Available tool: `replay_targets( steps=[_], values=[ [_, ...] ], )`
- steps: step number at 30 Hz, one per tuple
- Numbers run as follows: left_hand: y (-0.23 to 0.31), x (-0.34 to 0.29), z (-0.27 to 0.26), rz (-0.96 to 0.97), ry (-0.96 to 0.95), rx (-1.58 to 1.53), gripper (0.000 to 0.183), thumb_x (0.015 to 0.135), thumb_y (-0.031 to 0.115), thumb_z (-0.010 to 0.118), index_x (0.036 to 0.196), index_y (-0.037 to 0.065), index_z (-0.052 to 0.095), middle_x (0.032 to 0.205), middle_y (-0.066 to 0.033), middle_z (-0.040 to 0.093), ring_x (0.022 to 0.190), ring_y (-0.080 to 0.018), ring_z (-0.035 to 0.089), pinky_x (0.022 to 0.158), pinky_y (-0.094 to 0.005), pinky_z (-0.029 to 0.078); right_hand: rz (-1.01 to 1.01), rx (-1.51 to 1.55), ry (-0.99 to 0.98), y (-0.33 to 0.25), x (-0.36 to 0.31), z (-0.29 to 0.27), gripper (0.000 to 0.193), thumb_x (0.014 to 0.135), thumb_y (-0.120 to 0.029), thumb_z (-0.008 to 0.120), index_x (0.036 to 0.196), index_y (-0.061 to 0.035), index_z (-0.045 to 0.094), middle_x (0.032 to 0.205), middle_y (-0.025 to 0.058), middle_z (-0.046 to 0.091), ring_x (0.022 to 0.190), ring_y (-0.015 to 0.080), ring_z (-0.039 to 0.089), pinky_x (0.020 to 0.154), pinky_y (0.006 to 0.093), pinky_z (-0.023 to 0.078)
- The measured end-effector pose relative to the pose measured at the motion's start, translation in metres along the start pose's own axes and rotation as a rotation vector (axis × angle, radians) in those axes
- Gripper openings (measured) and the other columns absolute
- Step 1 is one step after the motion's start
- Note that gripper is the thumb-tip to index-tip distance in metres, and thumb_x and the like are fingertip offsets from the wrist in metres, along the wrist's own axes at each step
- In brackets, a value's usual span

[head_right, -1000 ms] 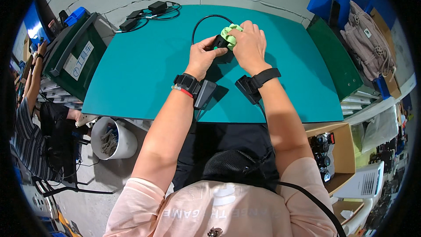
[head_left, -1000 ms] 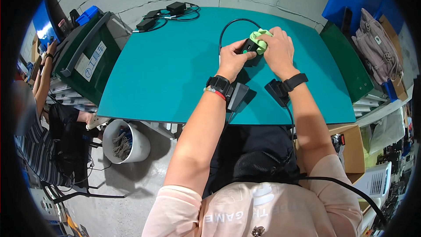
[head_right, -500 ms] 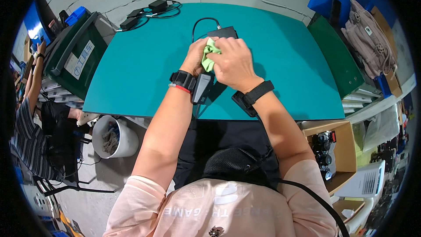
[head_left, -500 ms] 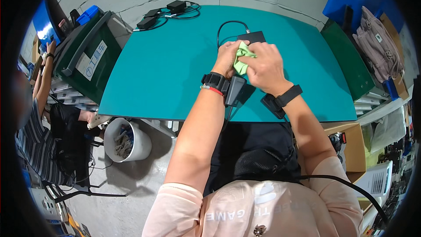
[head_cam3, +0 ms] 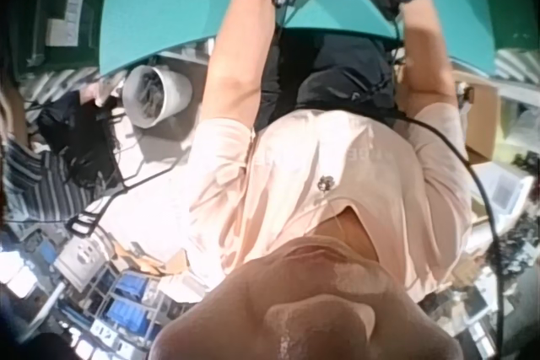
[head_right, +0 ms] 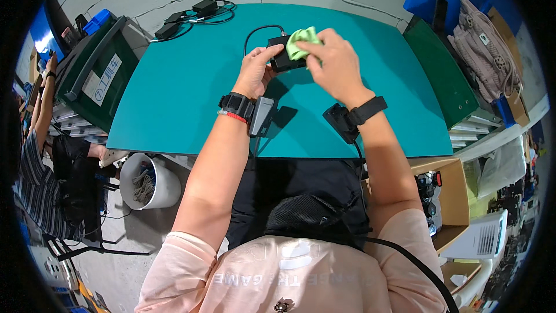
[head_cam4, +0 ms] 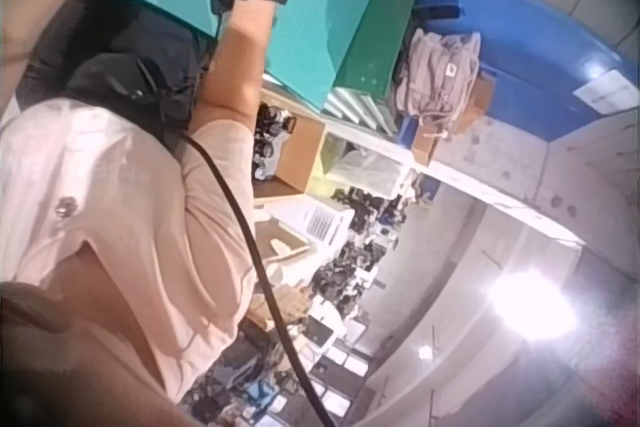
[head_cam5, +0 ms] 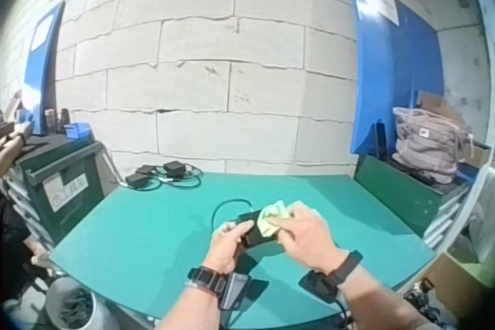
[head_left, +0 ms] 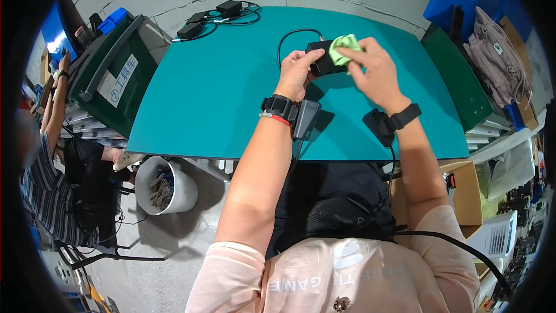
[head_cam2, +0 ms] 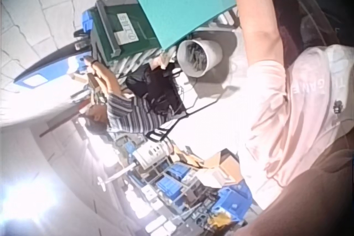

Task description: Inspecting a small electronic box, checking its ports, and wiping it with a cloth.

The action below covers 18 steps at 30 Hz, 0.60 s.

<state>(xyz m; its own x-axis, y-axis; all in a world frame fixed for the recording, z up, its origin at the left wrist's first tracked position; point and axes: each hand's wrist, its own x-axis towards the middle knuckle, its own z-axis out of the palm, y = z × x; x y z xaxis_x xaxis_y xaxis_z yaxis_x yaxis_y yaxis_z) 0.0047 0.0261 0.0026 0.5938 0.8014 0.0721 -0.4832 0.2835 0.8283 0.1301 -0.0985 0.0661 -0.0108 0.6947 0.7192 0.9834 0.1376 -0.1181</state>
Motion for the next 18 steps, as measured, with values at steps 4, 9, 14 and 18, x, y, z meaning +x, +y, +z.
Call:
replay_targets(
  steps=[4,9,14,18],
  values=[
    [0.001,-0.002,0.003,-0.051,0.018,0.084,0.024,0.078,0.023,0.067,0.091,0.006,0.055,0.085,-0.0048,0.06,0.074,-0.0122,0.061,0.061,-0.0253,0.053,-0.059,-0.217,-0.085,0.026,-0.002,0.005,0.024,0.075,-0.011,0.058,0.095,-0.019,0.068,0.089,0.0075,0.053,0.081,0.0258,0.054,0.07,0.0363,0.044],
    [0.007,-0.005,0.003,-0.07,-0.093,-0.023,0.038,0.081,0.031,0.062,0.105,0.003,0.057,0.089,-0.0062,0.061,0.076,-0.0128,0.061,0.063,-0.024,0.053,0.259,-0.486,-0.175,0.082,-0.011,-0.017,0.024,0.075,-0.014,0.06,0.098,-0.0192,0.067,0.089,0.0079,0.054,0.084,0.0268,0.055,0.07,0.0391,0.044],
    [0.009,-0.008,0.007,-0.115,-0.113,-0.042,0.032,0.079,0.026,0.064,0.1,0.002,0.058,0.09,-0.0078,0.061,0.081,-0.0149,0.062,0.066,-0.0283,0.055,0.398,-0.372,-0.234,0.094,-0.023,-0.017,0.027,0.076,-0.017,0.06,0.102,-0.0182,0.066,0.105,0.0096,0.056,0.096,0.0276,0.055,0.08,0.0395,0.045],
    [0.009,-0.011,0.01,-0.171,-0.152,-0.071,0.028,0.079,0.027,0.063,0.099,0.007,0.061,0.091,-0.0049,0.062,0.083,-0.0142,0.061,0.068,-0.0283,0.053,0.519,0.475,-0.16,0.075,-0.005,0.007,0.038,0.082,-0.034,0.061,0.108,-0.0075,0.061,0.095,0.0099,0.061,0.093,0.0193,0.058,0.077,0.0337,0.046]
  ],
)
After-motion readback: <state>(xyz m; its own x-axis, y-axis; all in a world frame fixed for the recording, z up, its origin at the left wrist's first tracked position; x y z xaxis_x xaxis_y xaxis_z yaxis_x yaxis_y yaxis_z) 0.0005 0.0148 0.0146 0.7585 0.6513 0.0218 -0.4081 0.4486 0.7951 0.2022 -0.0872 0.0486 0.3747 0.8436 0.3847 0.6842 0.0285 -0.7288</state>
